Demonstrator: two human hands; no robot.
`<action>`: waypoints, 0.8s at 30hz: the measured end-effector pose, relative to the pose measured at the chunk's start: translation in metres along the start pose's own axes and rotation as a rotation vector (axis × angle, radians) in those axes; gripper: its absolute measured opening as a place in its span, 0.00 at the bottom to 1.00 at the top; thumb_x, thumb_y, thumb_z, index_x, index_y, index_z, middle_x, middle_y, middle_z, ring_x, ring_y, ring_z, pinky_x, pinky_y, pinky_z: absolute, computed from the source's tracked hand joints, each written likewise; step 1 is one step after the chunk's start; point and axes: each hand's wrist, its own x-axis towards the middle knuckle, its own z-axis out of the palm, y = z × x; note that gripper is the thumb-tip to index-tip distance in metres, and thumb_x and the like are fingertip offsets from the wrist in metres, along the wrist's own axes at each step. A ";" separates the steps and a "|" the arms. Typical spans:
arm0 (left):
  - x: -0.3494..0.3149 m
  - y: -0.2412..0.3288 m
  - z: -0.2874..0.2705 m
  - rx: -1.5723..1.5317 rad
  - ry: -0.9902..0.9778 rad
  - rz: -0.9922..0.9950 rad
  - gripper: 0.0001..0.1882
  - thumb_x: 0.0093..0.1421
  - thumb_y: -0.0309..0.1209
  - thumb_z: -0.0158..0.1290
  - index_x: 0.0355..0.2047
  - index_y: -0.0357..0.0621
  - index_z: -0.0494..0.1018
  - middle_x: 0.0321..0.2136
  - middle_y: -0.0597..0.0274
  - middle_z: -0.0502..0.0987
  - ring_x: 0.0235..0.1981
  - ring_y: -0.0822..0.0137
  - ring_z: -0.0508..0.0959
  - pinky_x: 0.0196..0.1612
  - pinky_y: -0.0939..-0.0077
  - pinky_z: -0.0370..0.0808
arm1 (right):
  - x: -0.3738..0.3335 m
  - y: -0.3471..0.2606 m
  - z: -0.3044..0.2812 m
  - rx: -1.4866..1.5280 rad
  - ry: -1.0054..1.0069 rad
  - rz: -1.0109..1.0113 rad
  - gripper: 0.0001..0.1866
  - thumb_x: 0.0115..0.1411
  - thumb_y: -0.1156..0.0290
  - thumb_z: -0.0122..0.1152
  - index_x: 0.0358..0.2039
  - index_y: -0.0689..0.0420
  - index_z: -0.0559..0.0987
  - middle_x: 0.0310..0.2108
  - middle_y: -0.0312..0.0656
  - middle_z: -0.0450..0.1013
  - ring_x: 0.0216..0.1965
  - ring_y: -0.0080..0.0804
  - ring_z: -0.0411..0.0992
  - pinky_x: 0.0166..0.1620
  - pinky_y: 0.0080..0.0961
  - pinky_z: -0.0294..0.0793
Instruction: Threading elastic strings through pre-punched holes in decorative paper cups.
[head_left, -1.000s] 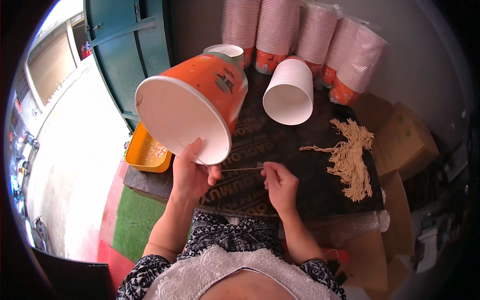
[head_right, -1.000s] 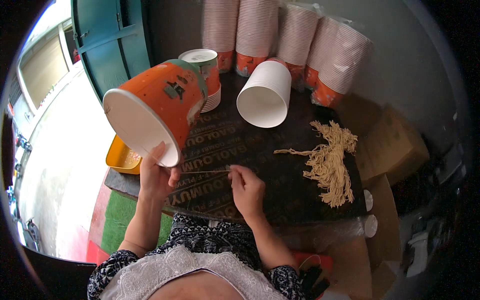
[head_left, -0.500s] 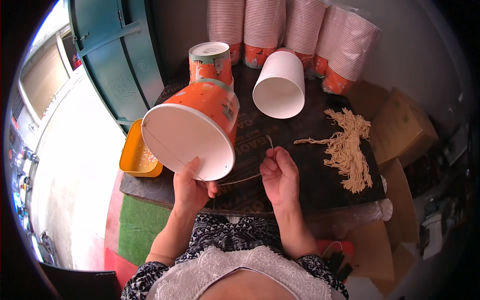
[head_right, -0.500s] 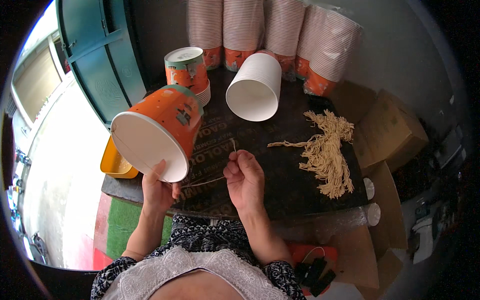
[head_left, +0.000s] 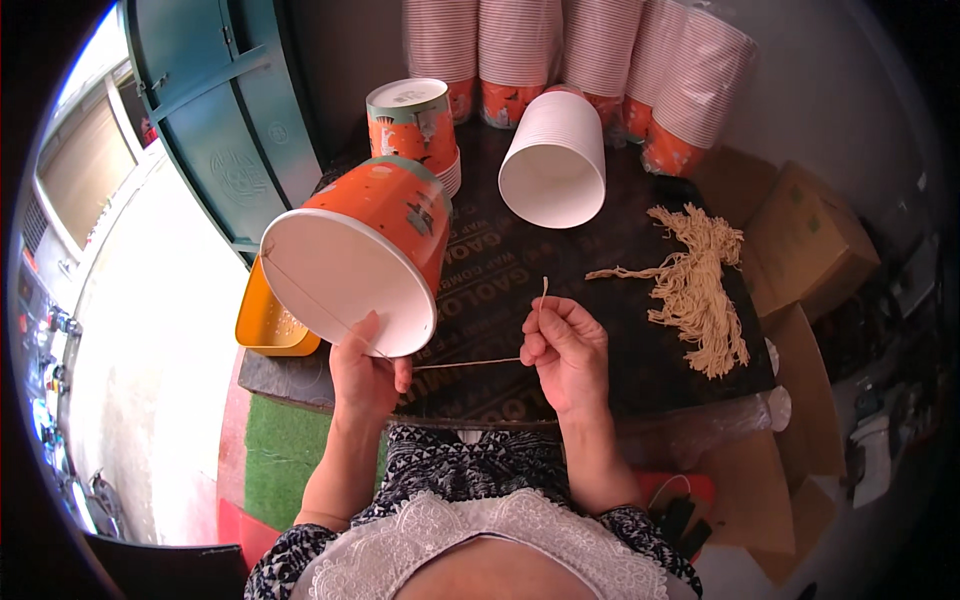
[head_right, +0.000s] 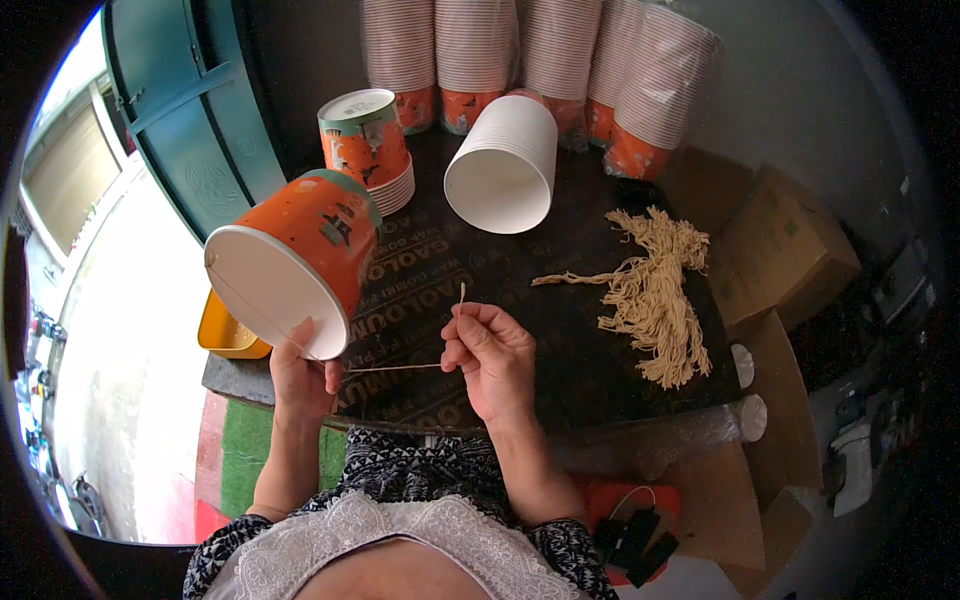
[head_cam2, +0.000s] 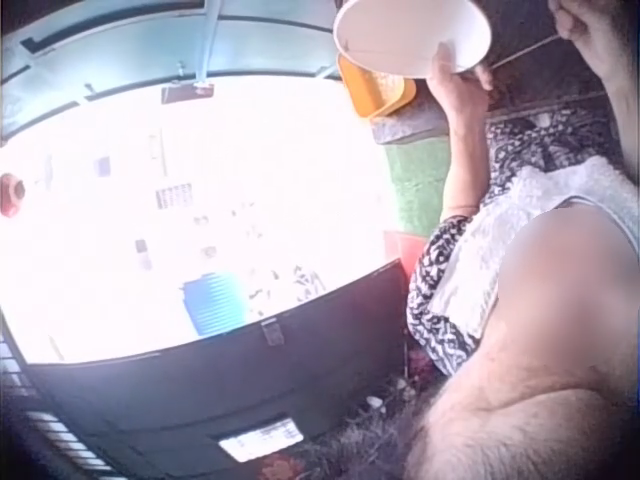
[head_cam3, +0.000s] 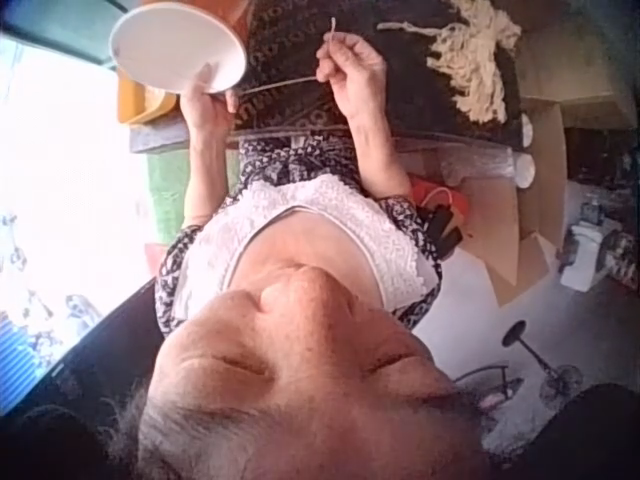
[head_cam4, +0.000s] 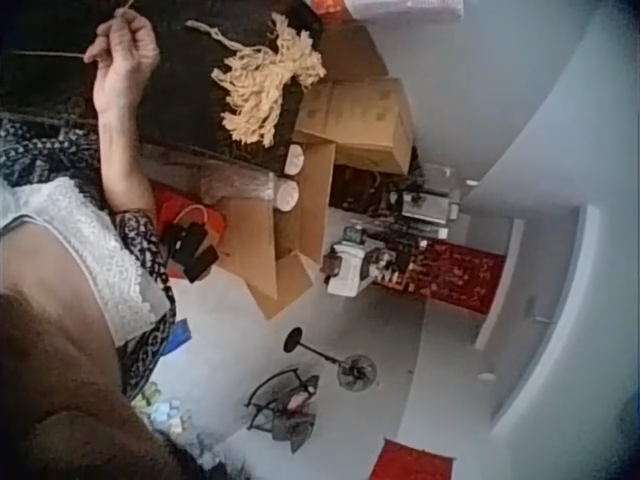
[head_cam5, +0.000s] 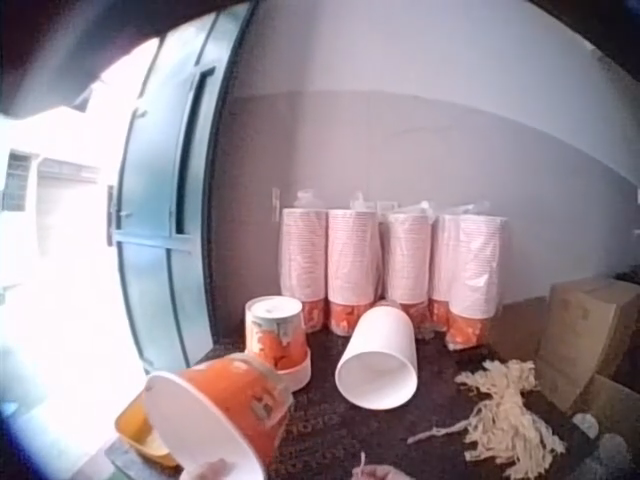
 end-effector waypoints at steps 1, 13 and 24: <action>0.000 0.001 -0.001 -0.003 -0.018 -0.005 0.16 0.63 0.34 0.44 0.41 0.29 0.66 0.24 0.48 0.76 0.07 0.62 0.68 0.06 0.76 0.64 | -0.001 0.000 0.000 -0.031 -0.002 -0.007 0.07 0.63 0.73 0.58 0.38 0.63 0.77 0.26 0.40 0.75 0.19 0.20 0.68 0.23 0.17 0.69; 0.002 -0.006 0.005 -0.028 -0.037 -0.074 0.16 0.62 0.34 0.44 0.42 0.29 0.66 0.26 0.48 0.76 0.07 0.61 0.69 0.05 0.76 0.64 | -0.012 -0.006 0.016 -0.217 0.014 -0.081 0.05 0.64 0.72 0.54 0.34 0.61 0.72 0.21 0.33 0.65 0.20 0.17 0.61 0.21 0.17 0.65; 0.002 -0.017 0.006 -0.252 -0.064 -0.594 0.15 0.61 0.37 0.46 0.36 0.35 0.71 0.18 0.52 0.73 0.05 0.64 0.66 0.06 0.77 0.64 | -0.024 0.020 0.023 -0.817 -0.100 -0.655 0.02 0.62 0.81 0.53 0.32 0.63 0.71 0.25 0.34 0.67 0.19 0.14 0.63 0.22 0.11 0.62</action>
